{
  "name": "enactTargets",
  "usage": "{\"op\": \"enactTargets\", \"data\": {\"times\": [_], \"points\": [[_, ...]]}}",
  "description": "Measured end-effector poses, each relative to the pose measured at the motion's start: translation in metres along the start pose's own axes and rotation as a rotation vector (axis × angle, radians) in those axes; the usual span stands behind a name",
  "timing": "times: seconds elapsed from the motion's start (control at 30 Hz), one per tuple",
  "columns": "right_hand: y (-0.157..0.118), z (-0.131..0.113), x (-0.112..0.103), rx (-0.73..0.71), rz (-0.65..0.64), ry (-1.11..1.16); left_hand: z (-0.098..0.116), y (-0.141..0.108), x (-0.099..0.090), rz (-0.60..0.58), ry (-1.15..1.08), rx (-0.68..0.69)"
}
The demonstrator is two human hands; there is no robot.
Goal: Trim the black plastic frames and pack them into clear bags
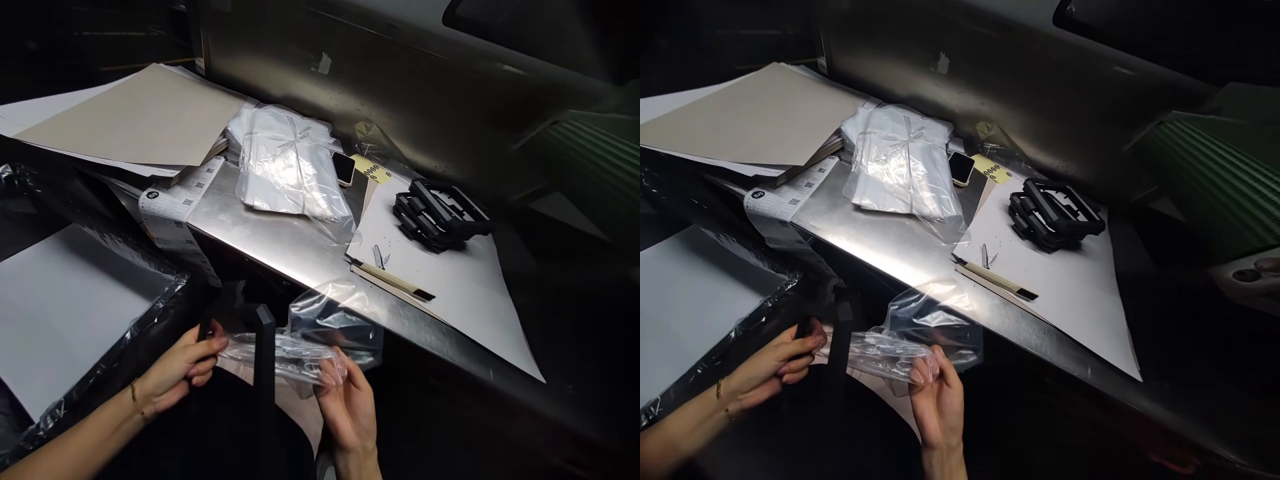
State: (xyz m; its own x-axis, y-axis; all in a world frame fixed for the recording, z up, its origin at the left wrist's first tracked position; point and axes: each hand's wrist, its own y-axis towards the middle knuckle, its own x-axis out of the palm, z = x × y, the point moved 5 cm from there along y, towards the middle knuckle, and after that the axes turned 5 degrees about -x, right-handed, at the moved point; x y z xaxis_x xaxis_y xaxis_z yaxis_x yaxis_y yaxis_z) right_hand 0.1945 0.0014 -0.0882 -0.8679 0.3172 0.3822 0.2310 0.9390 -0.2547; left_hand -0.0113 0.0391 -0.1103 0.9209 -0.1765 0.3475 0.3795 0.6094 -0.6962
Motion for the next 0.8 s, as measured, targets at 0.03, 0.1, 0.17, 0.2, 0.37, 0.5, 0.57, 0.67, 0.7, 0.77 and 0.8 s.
{"op": "enactTargets", "data": {"times": [0.03,0.1,0.17,0.2,0.37,0.5,0.57,0.67,0.7,0.77,0.8], "points": [[0.001,0.003,-0.007,0.014,0.020,0.019,-0.002,0.001,-0.007,0.007,0.031,0.005],[0.002,0.009,-0.017,0.046,0.038,0.029,-0.003,-0.001,-0.019,-0.005,0.106,0.017],[0.005,0.014,-0.023,0.060,0.050,0.013,0.001,-0.007,-0.024,-0.046,0.176,0.026],[0.007,0.016,-0.024,0.057,0.055,-0.001,0.003,-0.009,-0.024,-0.069,0.208,0.024],[0.028,0.014,-0.011,0.051,-0.051,-0.116,0.008,0.002,-0.004,-0.130,0.395,-0.064],[0.029,0.006,0.012,0.099,-0.306,-0.290,-0.003,0.032,0.022,-0.234,0.507,-0.126],[0.021,0.001,0.012,0.115,-0.401,-0.411,-0.010,0.040,0.026,-0.257,0.551,-0.149],[-0.002,-0.002,-0.007,0.033,-0.356,-0.629,-0.018,0.039,0.015,-0.216,0.585,-0.159],[-0.013,0.000,-0.014,-0.002,-0.319,-0.693,-0.020,0.037,0.010,-0.200,0.592,-0.164],[-0.038,0.011,-0.021,-0.035,-0.285,-0.779,-0.024,0.032,0.000,-0.189,0.618,-0.190],[-0.050,0.020,-0.019,-0.030,-0.297,-0.799,-0.026,0.030,-0.004,-0.194,0.640,-0.208]]}}
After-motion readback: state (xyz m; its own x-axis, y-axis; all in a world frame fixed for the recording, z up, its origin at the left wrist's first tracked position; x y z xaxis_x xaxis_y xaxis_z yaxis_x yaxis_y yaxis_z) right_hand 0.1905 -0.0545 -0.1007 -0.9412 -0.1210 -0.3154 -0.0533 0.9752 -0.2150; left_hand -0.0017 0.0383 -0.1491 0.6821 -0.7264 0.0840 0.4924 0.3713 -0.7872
